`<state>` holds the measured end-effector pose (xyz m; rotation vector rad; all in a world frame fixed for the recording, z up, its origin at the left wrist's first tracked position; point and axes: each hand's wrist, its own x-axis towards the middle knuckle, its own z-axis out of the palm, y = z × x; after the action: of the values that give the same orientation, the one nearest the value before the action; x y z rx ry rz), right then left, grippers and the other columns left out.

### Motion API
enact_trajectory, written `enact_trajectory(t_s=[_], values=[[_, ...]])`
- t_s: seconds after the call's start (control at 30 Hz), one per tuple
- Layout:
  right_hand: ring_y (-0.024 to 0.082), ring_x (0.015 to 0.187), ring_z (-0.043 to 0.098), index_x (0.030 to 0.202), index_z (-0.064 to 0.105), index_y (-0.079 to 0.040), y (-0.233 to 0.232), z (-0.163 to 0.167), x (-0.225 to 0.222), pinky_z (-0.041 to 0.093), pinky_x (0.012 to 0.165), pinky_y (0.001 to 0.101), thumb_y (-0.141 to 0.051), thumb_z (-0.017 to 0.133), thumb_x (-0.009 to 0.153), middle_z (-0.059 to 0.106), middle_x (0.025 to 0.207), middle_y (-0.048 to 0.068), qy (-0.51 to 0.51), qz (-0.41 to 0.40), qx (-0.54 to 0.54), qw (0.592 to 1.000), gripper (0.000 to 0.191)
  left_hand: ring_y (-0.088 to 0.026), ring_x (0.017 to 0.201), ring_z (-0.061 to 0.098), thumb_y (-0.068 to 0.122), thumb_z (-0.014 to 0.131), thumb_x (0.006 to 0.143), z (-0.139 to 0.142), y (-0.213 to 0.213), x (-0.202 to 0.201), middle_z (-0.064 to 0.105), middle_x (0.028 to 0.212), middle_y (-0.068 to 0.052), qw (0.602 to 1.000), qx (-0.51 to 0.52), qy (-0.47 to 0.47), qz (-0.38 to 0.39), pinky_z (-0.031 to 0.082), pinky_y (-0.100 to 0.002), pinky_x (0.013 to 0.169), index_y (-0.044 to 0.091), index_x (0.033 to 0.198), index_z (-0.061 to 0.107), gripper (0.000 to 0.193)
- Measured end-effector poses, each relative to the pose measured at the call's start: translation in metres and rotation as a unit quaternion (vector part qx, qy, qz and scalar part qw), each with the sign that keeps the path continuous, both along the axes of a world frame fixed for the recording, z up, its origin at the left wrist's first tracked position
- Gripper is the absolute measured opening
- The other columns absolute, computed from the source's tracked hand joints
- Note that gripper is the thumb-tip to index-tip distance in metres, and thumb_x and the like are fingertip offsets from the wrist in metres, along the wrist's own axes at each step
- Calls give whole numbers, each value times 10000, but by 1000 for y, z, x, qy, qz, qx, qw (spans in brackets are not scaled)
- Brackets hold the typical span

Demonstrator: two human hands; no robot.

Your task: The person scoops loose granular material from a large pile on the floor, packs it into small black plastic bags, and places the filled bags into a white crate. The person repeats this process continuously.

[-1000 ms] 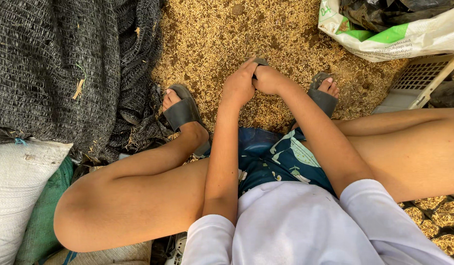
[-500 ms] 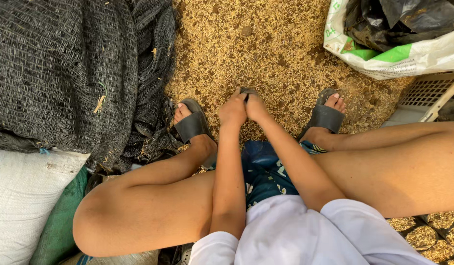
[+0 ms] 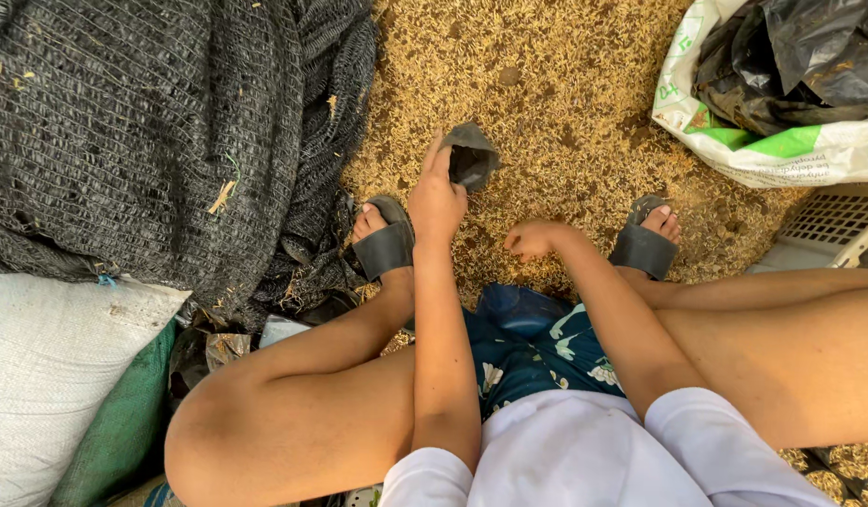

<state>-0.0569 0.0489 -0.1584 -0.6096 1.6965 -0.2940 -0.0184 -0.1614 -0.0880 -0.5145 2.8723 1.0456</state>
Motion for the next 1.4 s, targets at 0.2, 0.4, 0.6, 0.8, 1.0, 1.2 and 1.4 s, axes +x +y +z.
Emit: enact_trajectory(t_s=[0.2, 0.4, 0.6, 0.8, 1.0, 1.2, 1.4], values=[[290, 1020, 708, 1207, 667, -88, -44, 2, -17, 562, 934, 443, -237, 586, 1017, 731, 1129, 157, 234, -295, 1, 926, 254, -334, 912, 710, -37, 649, 819, 12, -6, -7, 373, 1651, -40, 995, -3, -6, 104, 557, -413, 666, 39, 1487, 405, 715], [318, 1481, 307, 1497, 485, -178, -119, 42, -77, 246, 1187, 548, -367, 743, 845, 365, 1618, 111, 371, -129, -119, 912, 726, -424, 1333, 581, -43, 639, 837, 13, -31, -7, 309, 1665, -206, 978, -68, 96, 170, 599, -402, 957, -9, 1437, 389, 651], [355, 1518, 168, 1447, 495, -226, -113, 30, -49, 171, 1217, 594, -499, 833, 768, 255, 1604, 91, 335, 68, -32, 939, 806, -449, 1360, 549, -57, 636, 781, 14, -44, 8, 286, 1647, -189, 985, -87, 85, 124, 578, -440, 950, -24, 1497, 350, 772], [347, 1456, 338, 1387, 603, -258, -27, -3, -9, 349, 1163, 547, -333, 869, 739, 375, 1567, 74, 353, -6, -30, 935, 705, -333, 995, 713, -27, 633, 800, 7, 10, 4, 193, 1723, -17, 974, 0, -228, 13, 577, -423, 775, 103, 1600, 258, 893], [303, 1143, 682, 1351, 658, -195, 43, 5, -29, 568, 1006, 481, -193, 814, 842, 694, 1266, 127, 156, -350, -100, 918, 533, -321, 928, 721, -8, 668, 786, -10, 58, 5, 268, 1697, -8, 984, -52, -152, -73, 574, -433, 673, 107, 1554, 347, 840], [284, 1065, 673, 1499, 478, -145, 38, 40, -46, 563, 855, 486, -281, 700, 897, 658, 1284, 205, -220, -549, -136, 795, 656, -335, 909, 719, -45, 682, 752, -38, 79, 4, 261, 1703, -44, 979, -58, -171, -96, 576, -427, 700, 64, 1521, 339, 850], [184, 1295, 547, 1563, 429, -134, 35, 41, -43, 473, 1056, 412, -529, 553, 1086, 530, 1471, 54, -79, -497, -234, 832, 632, -347, 1268, 637, 20, 707, 822, -58, 84, 17, 538, 1476, -154, 981, 135, -131, -52, 541, -415, 1041, 78, 1563, 407, 802]])
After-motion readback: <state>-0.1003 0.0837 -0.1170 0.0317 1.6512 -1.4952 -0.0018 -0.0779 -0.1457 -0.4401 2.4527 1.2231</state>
